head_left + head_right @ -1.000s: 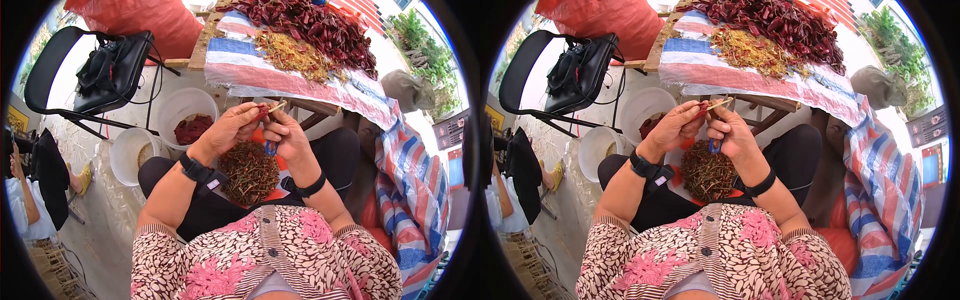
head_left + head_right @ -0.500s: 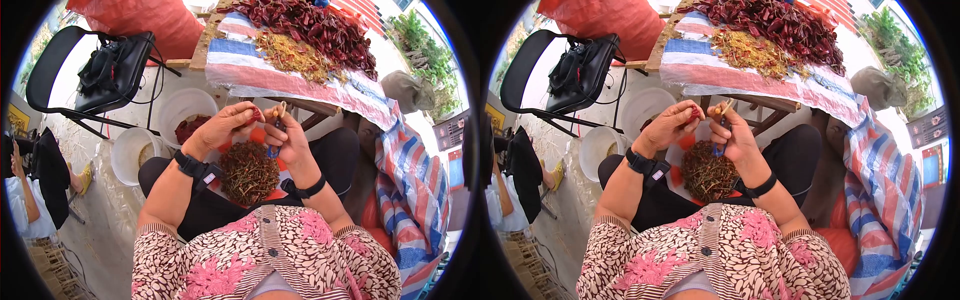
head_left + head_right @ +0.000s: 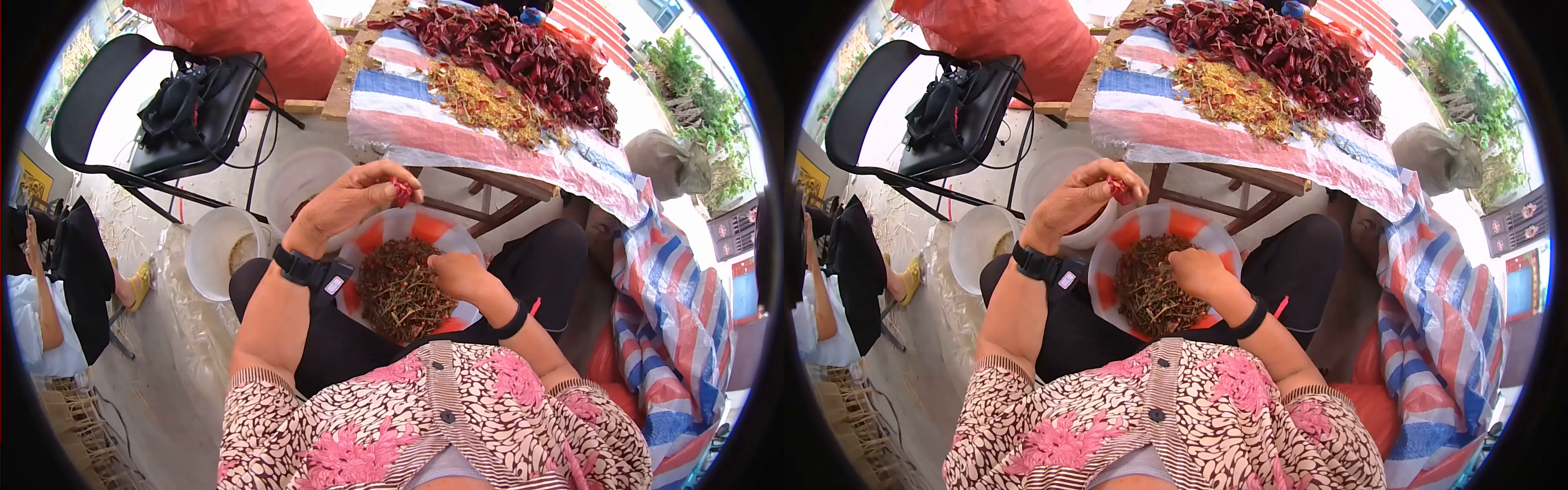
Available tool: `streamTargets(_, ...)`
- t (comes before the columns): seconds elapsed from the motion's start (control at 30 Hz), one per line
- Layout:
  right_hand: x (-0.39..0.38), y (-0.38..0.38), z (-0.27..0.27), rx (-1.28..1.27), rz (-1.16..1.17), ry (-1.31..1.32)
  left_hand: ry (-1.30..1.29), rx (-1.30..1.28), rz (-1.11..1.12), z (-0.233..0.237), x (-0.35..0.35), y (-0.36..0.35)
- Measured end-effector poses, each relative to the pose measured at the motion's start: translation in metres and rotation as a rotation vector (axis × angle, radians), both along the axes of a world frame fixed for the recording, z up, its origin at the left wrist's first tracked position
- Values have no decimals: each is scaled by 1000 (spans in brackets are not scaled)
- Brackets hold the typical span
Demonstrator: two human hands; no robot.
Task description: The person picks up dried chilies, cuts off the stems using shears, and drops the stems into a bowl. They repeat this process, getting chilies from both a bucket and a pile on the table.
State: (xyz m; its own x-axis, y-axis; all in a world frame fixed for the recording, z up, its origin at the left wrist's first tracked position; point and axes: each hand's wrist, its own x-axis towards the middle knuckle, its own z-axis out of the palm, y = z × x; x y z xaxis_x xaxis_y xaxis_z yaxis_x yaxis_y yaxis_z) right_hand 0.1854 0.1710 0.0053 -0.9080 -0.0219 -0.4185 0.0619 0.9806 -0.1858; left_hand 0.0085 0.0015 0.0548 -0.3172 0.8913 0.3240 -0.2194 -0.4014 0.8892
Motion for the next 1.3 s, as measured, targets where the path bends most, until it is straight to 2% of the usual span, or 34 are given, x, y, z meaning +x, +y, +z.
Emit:
streamTargets(0.17, -3, 6, 6, 59, 26, 11, 179, -373, 140, 13, -17, -18)
streamTargets(0.2, -4, 3, 6, 44, -33, -36, 266, -485, 233, 7, -20, -20)
streamTargets(0.27, -2, -1, 8, 4, -14, -59, 503, -719, 377, -7, -29, -25)
streamTargets(0.37, -1, -7, 1, 36, 1, -121, 1195, -1137, 695, -31, -36, -31)
streamTargets(0.47, 0, -2, -8, 54, 19, -144, 1188, -1204, 810, -38, -47, -34)
streamTargets(0.57, 2, 4, -7, 2, 30, -126, 1390, -1141, 1042, -62, -53, -36)
streamTargets(0.67, 0, 13, 15, -21, 22, -64, 1295, -1229, 796, -66, -45, -30)
streamTargets(0.77, -17, 39, 41, -42, -75, 82, 1038, -1154, 378, -35, -32, -25)
streamTargets(0.8, -25, 47, 56, -67, -139, 153, 1052, -1180, 315, -32, -29, -23)
streamTargets(0.9, -53, 76, 103, -134, -252, 223, 1092, -1230, 234, -35, -30, -19)
streamTargets(0.93, -70, 104, 91, -357, -258, 324, 1098, -1236, 216, -36, -32, -17)
streamTargets(1.0, -98, 129, 110, -482, -299, 515, 1111, -1249, 175, -42, -36, -13)
streamTargets(1.03, -118, 145, 115, -404, -513, 497, 1102, -1250, 161, -43, -35, -11)
streamTargets(1.07, -138, 171, 102, -462, -493, 635, 1095, -1251, 150, -43, -35, -8)
streamTargets(1.13, -174, 206, 103, -450, -602, 657, 1077, -1241, 124, -38, -34, -2)
streamTargets(1.23, -225, 259, 80, -250, -574, 812, 1056, -1212, 75, -34, -33, 5)
streamTargets(1.3, -248, 278, 69, -73, -677, 832, 1055, -1200, 44, -37, -35, 7)
